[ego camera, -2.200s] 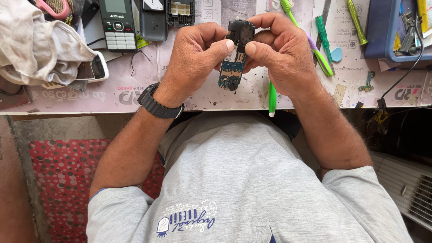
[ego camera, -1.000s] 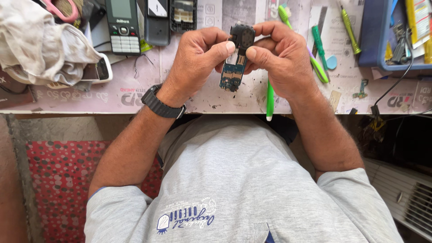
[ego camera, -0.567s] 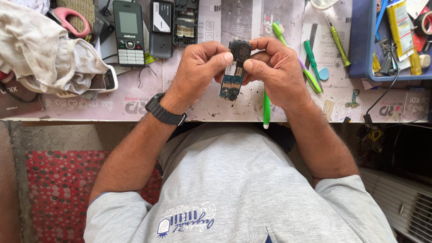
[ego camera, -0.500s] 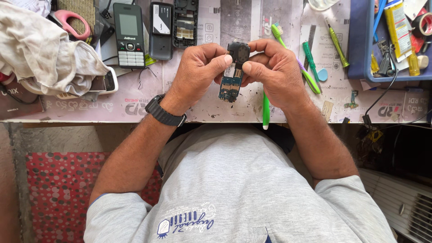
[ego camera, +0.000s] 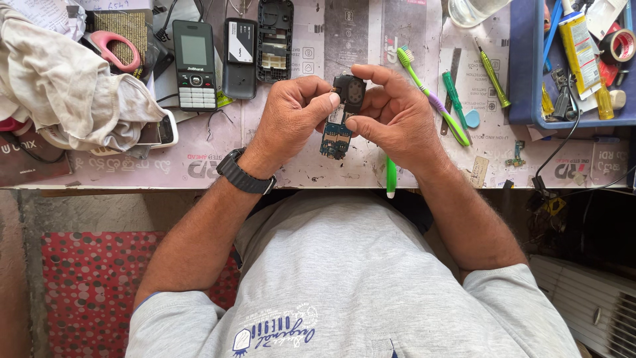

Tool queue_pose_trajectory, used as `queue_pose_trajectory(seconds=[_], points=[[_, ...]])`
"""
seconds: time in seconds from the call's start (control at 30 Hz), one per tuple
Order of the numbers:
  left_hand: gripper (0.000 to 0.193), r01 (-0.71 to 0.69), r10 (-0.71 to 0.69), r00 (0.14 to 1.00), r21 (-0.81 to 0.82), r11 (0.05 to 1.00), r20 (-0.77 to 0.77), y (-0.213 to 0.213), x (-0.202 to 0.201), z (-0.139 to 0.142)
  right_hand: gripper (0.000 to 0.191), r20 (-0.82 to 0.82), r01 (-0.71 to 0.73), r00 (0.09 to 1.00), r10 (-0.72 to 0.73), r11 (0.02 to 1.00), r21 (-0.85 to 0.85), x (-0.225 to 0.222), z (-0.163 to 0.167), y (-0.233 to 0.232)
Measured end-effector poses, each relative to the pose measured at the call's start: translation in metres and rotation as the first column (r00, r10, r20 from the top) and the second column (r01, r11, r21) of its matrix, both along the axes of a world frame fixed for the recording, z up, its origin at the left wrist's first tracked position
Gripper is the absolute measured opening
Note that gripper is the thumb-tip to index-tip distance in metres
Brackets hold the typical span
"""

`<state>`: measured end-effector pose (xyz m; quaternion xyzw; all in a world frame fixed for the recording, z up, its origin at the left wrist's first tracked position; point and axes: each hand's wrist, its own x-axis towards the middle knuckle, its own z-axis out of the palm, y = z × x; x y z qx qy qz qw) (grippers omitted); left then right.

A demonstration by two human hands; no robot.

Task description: The person uses a green utility knife to scrape and clean a small black electronic component, then applies a tube of adhesive to the component and presses it onto a circuit board. They finish by spraying a clear liquid onto the assembly.

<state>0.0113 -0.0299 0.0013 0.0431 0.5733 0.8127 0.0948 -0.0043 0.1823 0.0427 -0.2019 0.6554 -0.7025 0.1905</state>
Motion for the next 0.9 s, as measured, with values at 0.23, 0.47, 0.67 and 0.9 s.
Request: queue_pose_trajectory(seconds=[0.23,0.47,0.67,0.9], points=[[0.019,-0.017,0.016,0.999,-0.022,1.000,-0.031,-0.0011,-0.0014,0.0021,0.060,-0.001,0.011,1.000,-0.011,1.000,0.016,0.0011,-0.0013,0.0005],[0.018,-0.022,0.020,0.999,-0.033,0.999,-0.049,-0.0005,-0.0007,0.0013,0.059,0.000,-0.014,1.000,0.014,0.999,0.047,0.0025,-0.0024,-0.0010],[0.014,-0.022,0.017,0.996,-0.063,0.998,-0.085,0.0007,-0.0003,-0.0039,0.060,0.011,-0.016,1.000,0.015,0.998,0.053,0.0036,-0.0039,0.0004],[0.032,-0.021,0.022,0.996,0.019,1.000,-0.081,0.0029,-0.0001,-0.0031,0.058,-0.016,-0.015,1.000,0.015,1.000,0.022,0.0007,0.0009,-0.0006]])
